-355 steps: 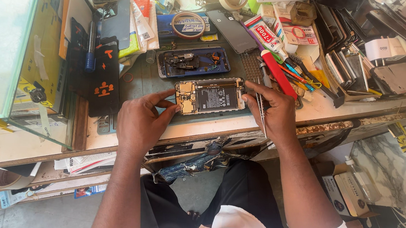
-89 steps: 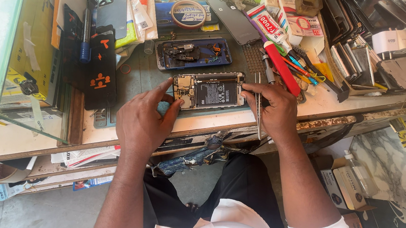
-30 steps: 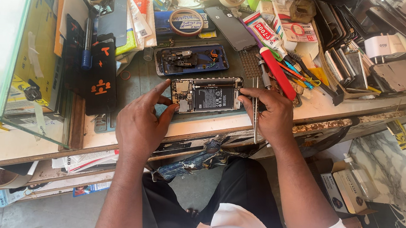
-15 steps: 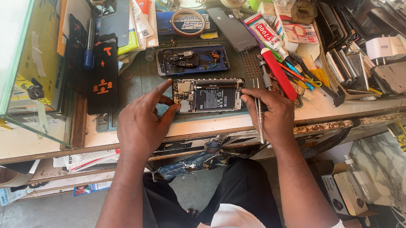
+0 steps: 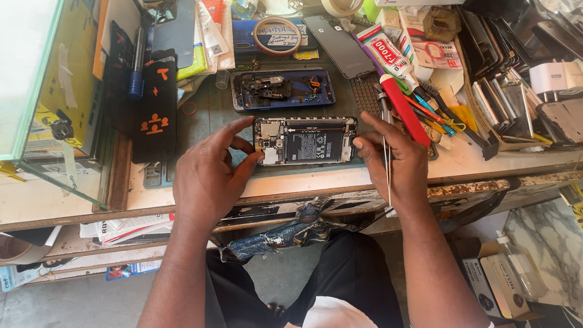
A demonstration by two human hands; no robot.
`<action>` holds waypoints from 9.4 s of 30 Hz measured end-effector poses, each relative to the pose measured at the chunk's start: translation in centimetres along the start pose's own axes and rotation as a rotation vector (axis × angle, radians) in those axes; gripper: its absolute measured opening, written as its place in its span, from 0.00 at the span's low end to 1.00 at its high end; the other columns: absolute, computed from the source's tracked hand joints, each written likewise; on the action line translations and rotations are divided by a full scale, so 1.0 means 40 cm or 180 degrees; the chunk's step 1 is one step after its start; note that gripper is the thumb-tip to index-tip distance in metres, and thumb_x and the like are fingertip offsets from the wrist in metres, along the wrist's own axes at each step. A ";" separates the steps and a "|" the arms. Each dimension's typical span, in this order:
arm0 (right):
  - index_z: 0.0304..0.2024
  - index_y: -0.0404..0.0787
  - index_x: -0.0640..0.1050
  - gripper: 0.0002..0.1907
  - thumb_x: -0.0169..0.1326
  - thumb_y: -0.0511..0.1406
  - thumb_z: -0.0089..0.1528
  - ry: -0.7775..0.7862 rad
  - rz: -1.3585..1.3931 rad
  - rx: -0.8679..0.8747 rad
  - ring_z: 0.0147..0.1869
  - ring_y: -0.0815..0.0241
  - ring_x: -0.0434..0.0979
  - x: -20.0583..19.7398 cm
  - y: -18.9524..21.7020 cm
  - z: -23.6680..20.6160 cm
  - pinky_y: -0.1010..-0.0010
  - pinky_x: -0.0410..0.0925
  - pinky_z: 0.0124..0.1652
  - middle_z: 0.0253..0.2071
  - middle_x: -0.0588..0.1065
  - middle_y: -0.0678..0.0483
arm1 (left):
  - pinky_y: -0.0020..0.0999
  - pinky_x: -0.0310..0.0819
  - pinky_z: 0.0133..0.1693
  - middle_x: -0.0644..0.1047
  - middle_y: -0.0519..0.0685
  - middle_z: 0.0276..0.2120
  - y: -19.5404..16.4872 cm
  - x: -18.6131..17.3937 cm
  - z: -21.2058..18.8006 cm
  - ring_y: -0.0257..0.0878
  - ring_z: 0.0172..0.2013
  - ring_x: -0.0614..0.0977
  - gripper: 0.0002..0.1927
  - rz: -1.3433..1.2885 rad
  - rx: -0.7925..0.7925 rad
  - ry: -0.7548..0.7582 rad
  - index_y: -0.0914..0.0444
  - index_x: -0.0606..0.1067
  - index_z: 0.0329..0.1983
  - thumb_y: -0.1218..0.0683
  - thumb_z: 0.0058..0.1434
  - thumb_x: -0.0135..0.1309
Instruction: The person works on a disassembled smartphone at a cluttered repair bench. They use a red utility knife to scrape adhesive from the phone frame, spray a clear liquid onto the device, and then use tweezers to remove small components and debris from the interior.
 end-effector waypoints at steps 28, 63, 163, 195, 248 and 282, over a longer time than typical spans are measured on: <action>0.43 0.40 0.76 0.16 0.64 0.20 0.59 0.0053 0.0395 -0.0696 0.58 0.60 0.82 -0.010 0.000 -0.021 0.75 0.74 0.42 0.51 0.82 0.48 | 0.33 0.72 0.29 0.83 0.44 0.34 -0.002 -0.018 -0.015 0.37 0.25 0.79 0.07 -0.0319 0.0320 -0.0474 0.59 0.80 0.35 0.59 0.55 0.66; 0.47 0.38 0.79 0.11 0.53 0.26 0.63 0.0354 -0.0171 -0.0591 0.52 0.59 0.85 0.008 0.021 -0.006 0.68 0.76 0.51 0.52 0.82 0.50 | 0.43 0.76 0.41 0.82 0.45 0.37 -0.026 -0.008 -0.001 0.45 0.42 0.83 0.18 0.0427 0.0154 -0.0179 0.54 0.82 0.42 0.42 0.53 0.68; 0.39 0.34 0.81 0.06 0.63 0.29 0.60 0.0048 -0.0431 0.0357 0.34 0.68 0.82 0.048 -0.004 0.110 0.77 0.73 0.35 0.31 0.82 0.52 | 0.46 0.61 0.51 0.72 0.48 0.52 -0.057 0.079 0.056 0.46 0.55 0.69 0.44 0.0559 0.0059 0.0151 0.58 0.76 0.58 0.32 0.42 0.70; 0.38 0.43 0.81 0.07 0.65 0.36 0.59 -0.0110 -0.1102 -0.0337 0.34 0.59 0.83 0.083 0.034 0.115 0.68 0.72 0.34 0.32 0.81 0.54 | 0.48 0.65 0.59 0.76 0.55 0.53 -0.005 0.085 0.062 0.54 0.58 0.73 0.56 -0.0184 0.0362 0.0089 0.63 0.65 0.70 0.49 0.35 0.78; 0.37 0.37 0.80 0.04 0.64 0.29 0.62 0.1685 0.1295 0.0093 0.40 0.75 0.79 0.281 0.092 0.151 0.79 0.74 0.41 0.35 0.81 0.57 | 0.39 0.71 0.38 0.77 0.45 0.33 -0.024 0.023 -0.057 0.39 0.37 0.78 0.21 0.0944 0.0822 -0.0051 0.57 0.84 0.46 0.38 0.64 0.57; 0.35 0.38 0.81 0.05 0.66 0.32 0.61 0.1446 0.0924 -0.0027 0.37 0.74 0.79 0.276 0.108 0.150 0.79 0.73 0.37 0.34 0.83 0.56 | 0.39 0.71 0.37 0.77 0.44 0.31 -0.026 0.023 -0.056 0.39 0.36 0.78 0.18 0.0929 0.0781 -0.0087 0.56 0.85 0.44 0.40 0.63 0.60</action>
Point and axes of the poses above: each hand's wrist, its own z-axis towards the middle knuckle, its own x-axis out of the palm, y = z × x, the point moved 6 cm from there along z, towards the middle knuckle
